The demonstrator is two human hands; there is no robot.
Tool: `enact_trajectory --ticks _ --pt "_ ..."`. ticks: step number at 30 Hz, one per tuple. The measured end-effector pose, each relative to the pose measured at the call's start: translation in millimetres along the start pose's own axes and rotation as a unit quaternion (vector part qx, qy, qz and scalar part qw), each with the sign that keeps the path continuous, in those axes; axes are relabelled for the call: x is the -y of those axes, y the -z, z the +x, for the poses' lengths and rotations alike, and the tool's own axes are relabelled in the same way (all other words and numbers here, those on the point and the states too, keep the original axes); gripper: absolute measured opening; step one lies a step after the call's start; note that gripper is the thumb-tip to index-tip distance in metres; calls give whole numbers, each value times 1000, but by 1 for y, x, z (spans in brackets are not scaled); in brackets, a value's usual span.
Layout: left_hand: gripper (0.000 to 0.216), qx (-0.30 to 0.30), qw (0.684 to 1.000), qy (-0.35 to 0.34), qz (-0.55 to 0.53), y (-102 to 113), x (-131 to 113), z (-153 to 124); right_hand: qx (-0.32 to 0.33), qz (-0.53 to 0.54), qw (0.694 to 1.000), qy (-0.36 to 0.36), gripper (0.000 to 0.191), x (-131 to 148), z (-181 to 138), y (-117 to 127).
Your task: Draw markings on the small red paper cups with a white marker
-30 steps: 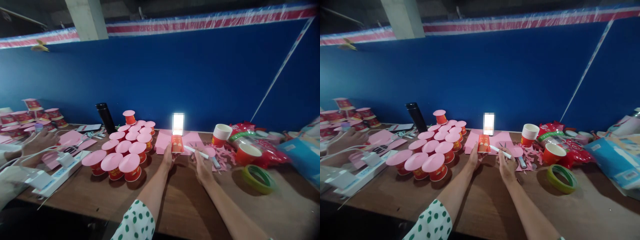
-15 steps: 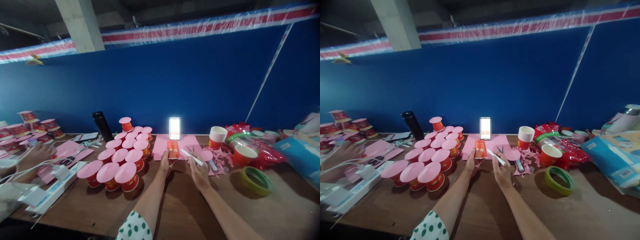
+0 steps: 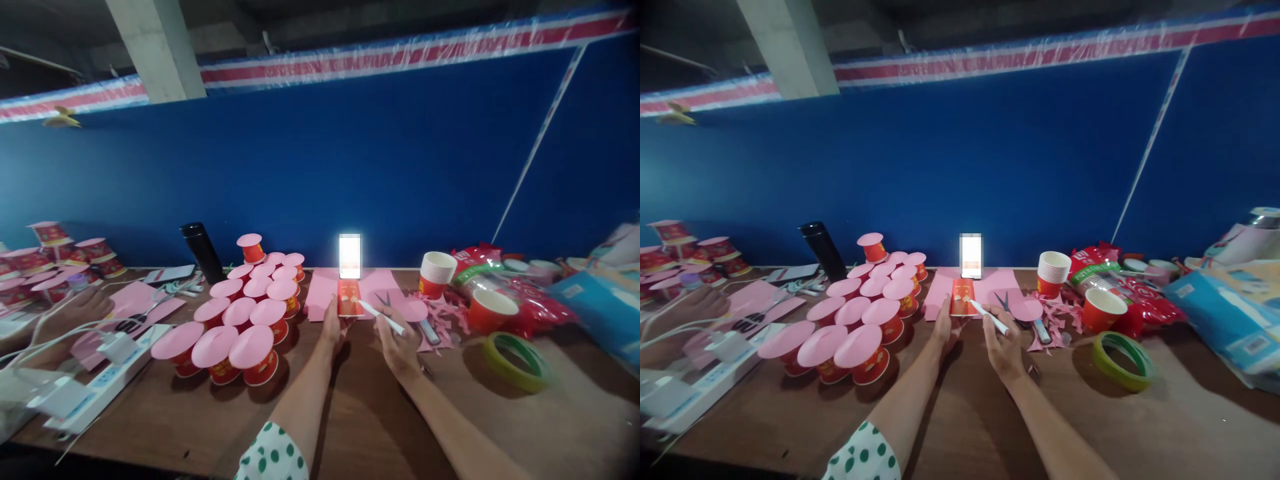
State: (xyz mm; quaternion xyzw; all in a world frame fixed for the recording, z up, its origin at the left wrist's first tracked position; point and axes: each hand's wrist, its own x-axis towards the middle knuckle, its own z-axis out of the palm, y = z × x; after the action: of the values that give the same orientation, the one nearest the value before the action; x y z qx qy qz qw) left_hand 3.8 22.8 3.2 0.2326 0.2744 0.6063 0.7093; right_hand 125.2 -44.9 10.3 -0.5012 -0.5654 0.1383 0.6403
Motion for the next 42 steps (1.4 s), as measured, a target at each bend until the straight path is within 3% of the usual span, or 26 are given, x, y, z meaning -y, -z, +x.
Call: enact_trajectory --ticks 9,15,21,33,42 --pt "29 -16 1000 -4 -10 1 1 -1 -19 -75 994 74 33 -3 2 3" --pt "32 -18 1000 -15 -12 5 1 -3 -37 -85 993 69 31 -6 4 3" --pt "39 -14 1000 -3 -16 4 1 -3 -18 -58 996 71 30 -6 3 2" --pt "28 -46 998 -3 -32 -3 -1 -5 -5 -51 997 59 31 -8 2 2" --pt "34 -25 1000 -10 1 2 0 -4 26 15 999 29 25 2 -2 2"
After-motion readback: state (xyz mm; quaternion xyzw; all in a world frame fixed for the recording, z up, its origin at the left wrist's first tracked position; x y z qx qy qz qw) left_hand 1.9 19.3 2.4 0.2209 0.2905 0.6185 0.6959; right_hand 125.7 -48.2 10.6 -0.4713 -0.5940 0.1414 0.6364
